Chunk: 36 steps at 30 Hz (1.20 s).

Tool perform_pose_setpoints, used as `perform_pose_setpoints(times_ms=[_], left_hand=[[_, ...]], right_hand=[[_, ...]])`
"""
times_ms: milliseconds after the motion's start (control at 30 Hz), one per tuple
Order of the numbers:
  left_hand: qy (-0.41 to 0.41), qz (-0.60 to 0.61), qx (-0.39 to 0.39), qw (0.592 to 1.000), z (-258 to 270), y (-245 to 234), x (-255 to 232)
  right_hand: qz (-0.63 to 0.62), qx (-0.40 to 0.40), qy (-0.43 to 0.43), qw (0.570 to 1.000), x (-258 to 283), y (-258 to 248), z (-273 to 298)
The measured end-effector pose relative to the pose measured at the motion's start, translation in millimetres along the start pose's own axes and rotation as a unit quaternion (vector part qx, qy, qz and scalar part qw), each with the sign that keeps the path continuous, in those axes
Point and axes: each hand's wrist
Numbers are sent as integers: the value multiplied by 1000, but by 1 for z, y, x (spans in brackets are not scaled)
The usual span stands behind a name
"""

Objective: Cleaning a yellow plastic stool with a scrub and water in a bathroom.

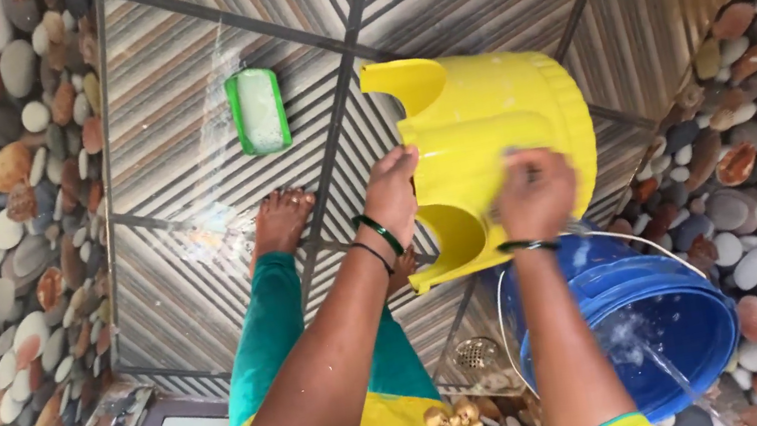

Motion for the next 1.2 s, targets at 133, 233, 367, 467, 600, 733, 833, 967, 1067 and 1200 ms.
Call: perform_pose_setpoints(times_ms=[133,233,367,467,600,733,833,967,1067,1200], left_hand=[[-46,-27,19,998,28,16,-21],[-71,58,42,995,18,-4,-11],[-96,47,39,994,24,-9,-16],[-119,-7,11,993,29,2,-36],[-143,3,-18,989,43,8,-24],[-62,-147,30,987,34,-4,10],[-132,-48,21,990,32,-18,21],[-226,-6,-3,974,63,-16,19],[-192,-21,-2,981,42,-12,51],[52,-226,113,966,34,-7,72]], right_hand=[[117,-25,-4,993,49,-1,-5],[50,89,-94,990,89,31,-4],[115,144,-103,977,99,39,-4],[81,176,-146,970,101,12,18],[54,191,-121,973,95,6,7],[157,165,-128,965,98,26,-9],[193,213,-147,946,98,21,2],[192,238,-165,938,26,4,9],[257,221,-28,940,54,-2,-47],[197,215,61,955,37,-20,-74]])
Point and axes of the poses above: each hand's wrist, its own z-axis away from the middle knuckle, its own y-axis out of the palm, x = y × z, and after that the axes turned 14 degrees about -x, right-handed
